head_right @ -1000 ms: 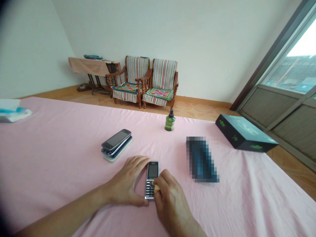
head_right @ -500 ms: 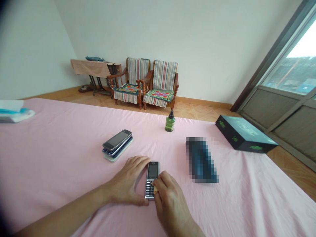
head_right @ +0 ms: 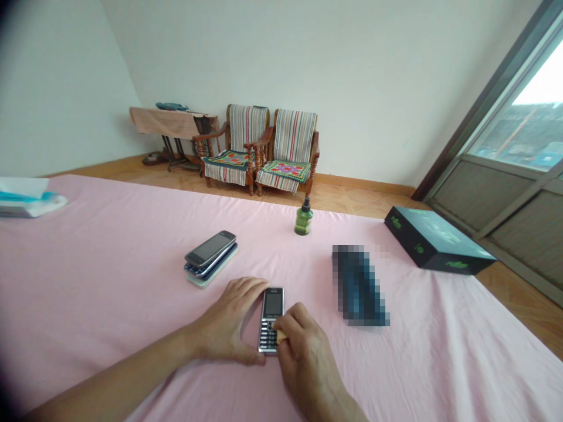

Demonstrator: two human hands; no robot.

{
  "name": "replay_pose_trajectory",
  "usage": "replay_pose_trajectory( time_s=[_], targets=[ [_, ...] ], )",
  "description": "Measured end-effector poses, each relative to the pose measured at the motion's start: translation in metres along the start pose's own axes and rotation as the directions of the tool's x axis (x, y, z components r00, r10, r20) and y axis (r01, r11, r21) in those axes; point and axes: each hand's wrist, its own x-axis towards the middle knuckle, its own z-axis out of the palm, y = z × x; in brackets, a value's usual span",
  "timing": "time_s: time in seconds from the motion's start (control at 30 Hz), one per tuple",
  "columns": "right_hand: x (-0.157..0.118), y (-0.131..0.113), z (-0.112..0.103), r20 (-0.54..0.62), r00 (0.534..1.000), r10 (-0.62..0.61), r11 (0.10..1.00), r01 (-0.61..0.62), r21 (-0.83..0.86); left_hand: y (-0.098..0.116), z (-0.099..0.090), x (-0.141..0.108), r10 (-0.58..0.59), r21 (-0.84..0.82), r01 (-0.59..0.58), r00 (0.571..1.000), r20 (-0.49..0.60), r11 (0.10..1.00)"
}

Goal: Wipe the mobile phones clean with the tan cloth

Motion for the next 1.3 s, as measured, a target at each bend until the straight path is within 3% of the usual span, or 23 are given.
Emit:
replay_pose_trajectory(
  time_s=[0.23,0.83,1.13,1.3],
  targets=[
    [-0.001,0.002,0.003,0.086,0.996,0.028,0.998,-0.024,-0.051,0.0,0.0,0.0,-0.006,-0.001,0.006,1.0,0.007,1.0],
    [-0.002,0.003,0.005,0.083,0.996,0.038,0.999,-0.036,-0.026,0.0,0.0,0.0,-0.01,0.005,0.01,1.0,0.011,1.0],
    [0.002,0.0,0.004,0.106,0.994,-0.019,0.997,0.027,-0.071,-0.002,0.001,0.0,0.0,0.002,0.0,1.0,-0.005,1.0],
    [0.005,0.009,-0.008,-0.016,1.0,0.016,0.999,-0.017,-0.04,-0.001,0.0,0.0,0.002,0.004,-0.002,1.0,0.0,1.0]
  ],
)
